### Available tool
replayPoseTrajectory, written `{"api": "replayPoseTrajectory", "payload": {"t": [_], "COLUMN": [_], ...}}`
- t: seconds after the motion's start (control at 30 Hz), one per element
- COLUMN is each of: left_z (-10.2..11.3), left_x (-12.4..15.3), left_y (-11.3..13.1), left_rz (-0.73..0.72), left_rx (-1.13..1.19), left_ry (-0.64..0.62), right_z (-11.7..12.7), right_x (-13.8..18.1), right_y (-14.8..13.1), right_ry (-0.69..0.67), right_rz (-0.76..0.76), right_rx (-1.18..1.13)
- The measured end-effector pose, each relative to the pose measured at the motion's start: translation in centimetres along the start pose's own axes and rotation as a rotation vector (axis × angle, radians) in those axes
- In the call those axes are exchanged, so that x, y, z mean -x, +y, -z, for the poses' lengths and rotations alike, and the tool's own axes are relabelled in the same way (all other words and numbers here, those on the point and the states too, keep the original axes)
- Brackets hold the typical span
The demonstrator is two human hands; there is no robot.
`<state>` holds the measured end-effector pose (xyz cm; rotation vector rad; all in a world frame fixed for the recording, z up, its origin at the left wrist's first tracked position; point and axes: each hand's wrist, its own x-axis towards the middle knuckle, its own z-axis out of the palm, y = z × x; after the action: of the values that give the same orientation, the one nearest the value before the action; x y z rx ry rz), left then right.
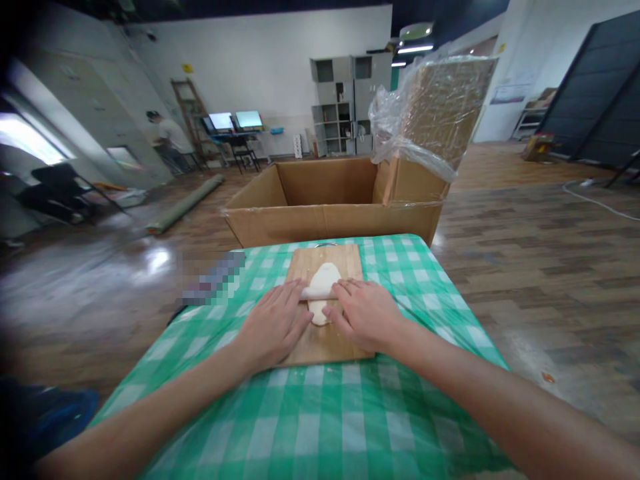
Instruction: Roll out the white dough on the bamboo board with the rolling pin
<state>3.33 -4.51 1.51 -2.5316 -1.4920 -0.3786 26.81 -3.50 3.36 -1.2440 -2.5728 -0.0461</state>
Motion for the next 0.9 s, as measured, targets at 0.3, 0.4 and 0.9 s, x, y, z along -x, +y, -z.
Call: {"api": "replayPoseTrajectory", "payload": {"t": [0.3,0.4,0.9], "left_z": [0.5,0.0,0.0], "left_x": [-2.6,-3.8,0.4], "left_y": [-0.6,-0.8,1.9], "left_rz": [0.078,0.138,0.092], "left_rx": [0.066,0.027,-0.01], "left_ry": [0.03,-0.02,-0.056], "right_z": [0.1,-0.8,-2.0], "right_x": [-3.8,-4.9,-1.0], "right_y": [1.4,1.7,-0.9], "right_ry": [-0.018,-0.09,0.001], "right_rz": [-0.269,-0.36,-0.165], "right_rx": [0.035,0.043,0.114]}}
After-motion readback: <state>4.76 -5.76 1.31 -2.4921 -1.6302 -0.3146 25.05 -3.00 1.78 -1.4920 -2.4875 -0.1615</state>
